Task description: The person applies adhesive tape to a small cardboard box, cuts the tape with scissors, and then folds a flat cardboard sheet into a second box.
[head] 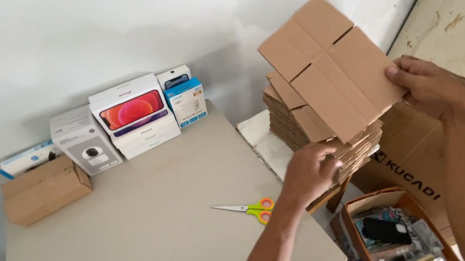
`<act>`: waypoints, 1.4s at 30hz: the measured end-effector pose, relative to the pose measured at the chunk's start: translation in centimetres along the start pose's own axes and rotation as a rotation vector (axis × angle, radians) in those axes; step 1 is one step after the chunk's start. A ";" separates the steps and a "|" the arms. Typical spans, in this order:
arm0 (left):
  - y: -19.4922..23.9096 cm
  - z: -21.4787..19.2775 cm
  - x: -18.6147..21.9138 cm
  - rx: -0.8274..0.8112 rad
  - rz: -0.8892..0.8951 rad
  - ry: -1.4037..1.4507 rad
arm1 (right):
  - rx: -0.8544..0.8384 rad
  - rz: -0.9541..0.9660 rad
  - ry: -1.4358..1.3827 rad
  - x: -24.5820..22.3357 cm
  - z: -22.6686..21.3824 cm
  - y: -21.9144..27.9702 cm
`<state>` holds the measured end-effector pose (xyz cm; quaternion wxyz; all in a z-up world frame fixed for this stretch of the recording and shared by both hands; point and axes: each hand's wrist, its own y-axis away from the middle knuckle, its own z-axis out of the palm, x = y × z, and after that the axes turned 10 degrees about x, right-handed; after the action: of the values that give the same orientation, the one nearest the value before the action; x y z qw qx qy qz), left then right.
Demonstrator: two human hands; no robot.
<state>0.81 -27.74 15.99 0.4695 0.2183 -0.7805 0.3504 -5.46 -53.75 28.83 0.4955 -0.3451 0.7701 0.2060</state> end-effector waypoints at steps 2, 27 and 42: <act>1.3 -2.3 0.0 0.142 -0.130 0.236 | 0.121 0.034 0.104 -7.8 4.9 10.4; 26.2 -18.9 0.8 0.719 -0.542 0.885 | -0.226 -1.063 -0.064 -0.7 30.0 36.0; 30.1 -23.6 -3.7 1.139 -0.664 0.605 | -0.273 -0.467 0.142 0.2 34.6 32.9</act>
<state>-3.99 9.88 9.76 0.5599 0.5479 -0.2051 0.5867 -8.24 -8.76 13.21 0.4234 -0.5903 0.6675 0.1635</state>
